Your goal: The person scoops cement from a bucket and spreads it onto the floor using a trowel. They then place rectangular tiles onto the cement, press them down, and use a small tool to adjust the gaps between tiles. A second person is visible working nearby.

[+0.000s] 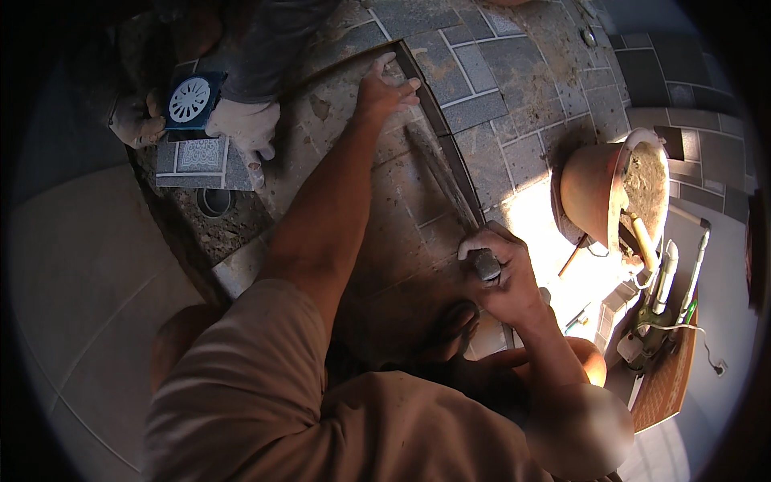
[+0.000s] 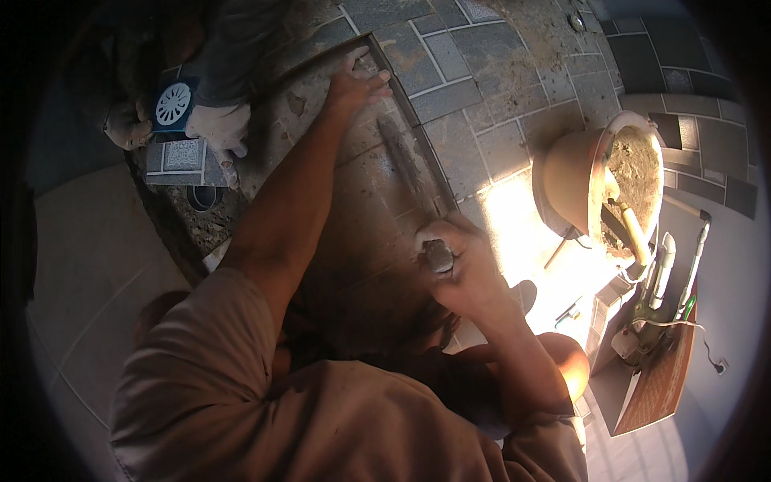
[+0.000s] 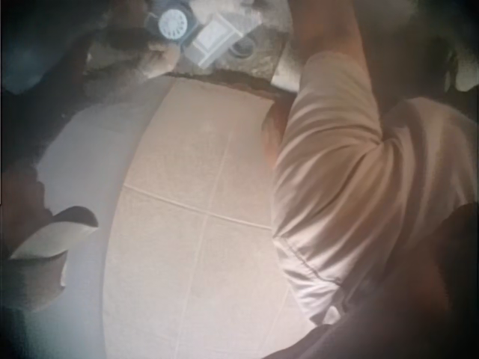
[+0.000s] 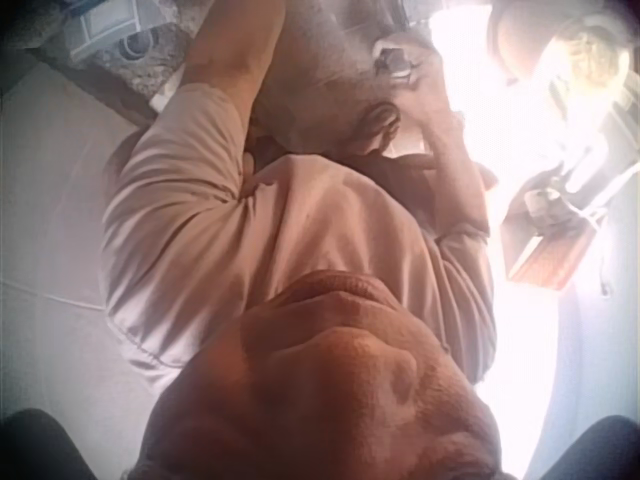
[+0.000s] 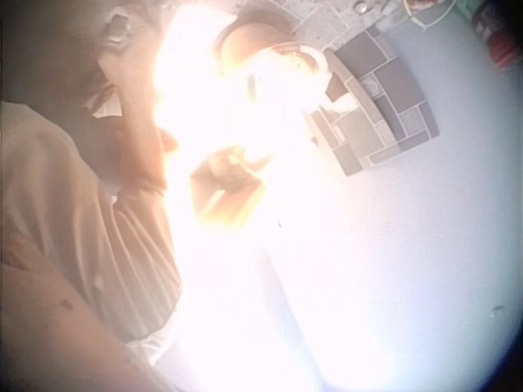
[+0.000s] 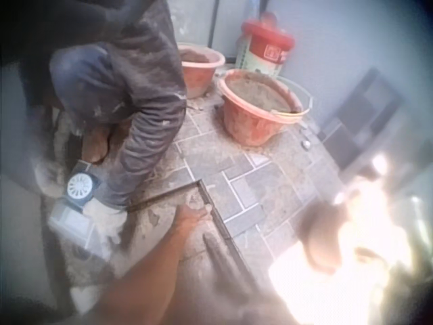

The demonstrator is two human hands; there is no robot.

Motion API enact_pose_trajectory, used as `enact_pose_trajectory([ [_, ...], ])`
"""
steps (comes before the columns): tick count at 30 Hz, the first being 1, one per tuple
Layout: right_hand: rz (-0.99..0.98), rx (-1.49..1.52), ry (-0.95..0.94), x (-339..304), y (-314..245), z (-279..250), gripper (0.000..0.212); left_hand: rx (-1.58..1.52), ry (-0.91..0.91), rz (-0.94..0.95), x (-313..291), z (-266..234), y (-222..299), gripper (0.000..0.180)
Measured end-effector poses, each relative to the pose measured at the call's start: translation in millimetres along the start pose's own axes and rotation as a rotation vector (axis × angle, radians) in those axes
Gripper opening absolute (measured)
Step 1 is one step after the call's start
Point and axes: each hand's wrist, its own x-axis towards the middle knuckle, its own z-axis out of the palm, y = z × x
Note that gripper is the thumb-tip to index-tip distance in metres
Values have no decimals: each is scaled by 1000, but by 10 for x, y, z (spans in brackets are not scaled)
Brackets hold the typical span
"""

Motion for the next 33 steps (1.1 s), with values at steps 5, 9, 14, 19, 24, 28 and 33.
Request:
enact_pose_trajectory([
  [5, -102, 14, 12, 27, -71, -5, 34, 85, -96, 29, 48, -88, 127, 100],
  [9, -28, 23, -60, 66, -117, -104, 24, 55, -111, 15, 23, -102, 137, 100],
  [14, 45, -94, 18, 46, -125, -70, 24, 73, -117, 16, 32, -113, 141, 99],
  [19, -7, 98, -31, 47, -60, -131, 24, 84, -137, 26, 47, -125, 101, 100],
  [24, 25, 108, -8, 28, -37, -72, 25, 77, -117, 53, 91, -122, 37, 103],
  [28, 17, 93, 24, 25, -80, -65, 25, 88, -130, 63, 103, -116, 39, 104],
  [33, 2, 92, -28, 71, -107, -149, 26, 79, -129, 76, 91, -148, 23, 104],
])
